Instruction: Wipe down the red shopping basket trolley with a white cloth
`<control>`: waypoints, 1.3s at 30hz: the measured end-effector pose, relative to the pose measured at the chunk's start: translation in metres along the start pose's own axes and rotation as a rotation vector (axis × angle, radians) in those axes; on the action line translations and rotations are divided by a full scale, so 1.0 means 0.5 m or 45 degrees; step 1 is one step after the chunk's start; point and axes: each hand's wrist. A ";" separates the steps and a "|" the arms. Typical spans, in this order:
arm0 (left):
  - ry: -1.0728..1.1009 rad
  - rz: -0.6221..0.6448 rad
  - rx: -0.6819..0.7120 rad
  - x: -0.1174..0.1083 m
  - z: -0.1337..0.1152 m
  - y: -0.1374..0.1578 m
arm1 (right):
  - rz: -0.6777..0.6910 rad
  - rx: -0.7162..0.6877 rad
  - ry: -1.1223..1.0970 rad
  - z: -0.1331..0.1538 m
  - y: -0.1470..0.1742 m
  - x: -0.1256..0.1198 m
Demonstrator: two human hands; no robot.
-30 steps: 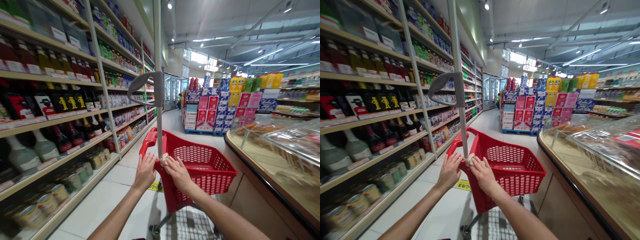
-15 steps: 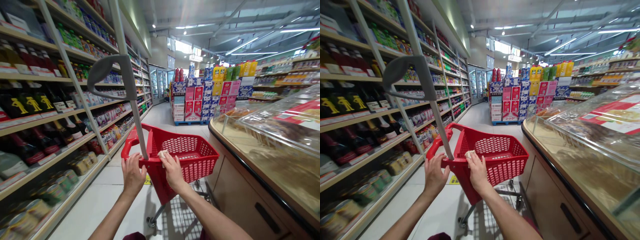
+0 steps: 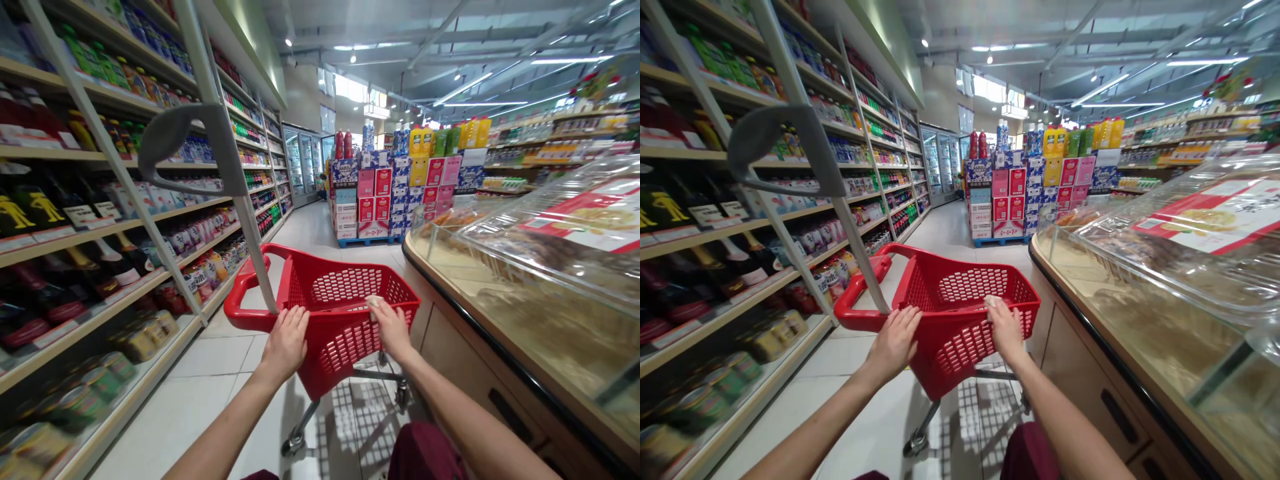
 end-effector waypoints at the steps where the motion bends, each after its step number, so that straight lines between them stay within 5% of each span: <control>1: -0.014 0.000 -0.029 -0.002 0.002 -0.002 | 0.009 0.108 0.023 -0.020 -0.001 -0.003; 3: -0.042 0.006 -0.102 -0.007 -0.001 -0.008 | 0.026 0.130 0.006 -0.020 -0.003 -0.001; 7: -0.021 0.057 -0.125 -0.002 -0.015 -0.023 | 0.010 -0.315 -0.130 0.059 -0.002 0.021; 9: -0.003 0.088 -0.087 0.004 -0.012 -0.021 | 0.001 -0.358 -0.115 0.049 0.003 0.025; 15: 0.025 0.062 -0.113 0.011 0.009 0.012 | 0.074 0.323 0.090 -0.117 0.022 0.009; 17: 0.038 0.060 -0.121 0.011 0.013 0.016 | 0.077 0.294 0.075 -0.109 0.027 0.013; 21: 0.074 0.070 -0.089 0.006 0.025 0.018 | 0.087 -0.055 0.007 -0.083 0.033 0.016; 25: 0.111 0.069 -0.106 0.003 0.030 0.023 | 0.104 0.377 0.036 -0.123 0.027 -0.003; 27: 0.122 0.051 -0.129 0.003 0.029 0.024 | 0.097 0.434 0.006 -0.116 0.023 -0.003; 32: 0.122 0.032 -0.107 0.006 0.033 0.029 | 0.076 -0.156 -0.096 -0.065 0.036 0.018; 37: 0.124 0.005 -0.105 0.010 0.034 0.035 | 0.023 0.343 0.014 -0.128 0.054 0.010; 39: 0.131 -0.009 -0.135 0.011 0.032 0.034 | -0.001 0.345 -0.015 -0.120 0.055 0.012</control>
Point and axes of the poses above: each hand's wrist, its own y-axis away from the middle knuckle, its own x-axis out of the palm, z = x × y, and after that the axes turned 4 degrees about -x, right-handed
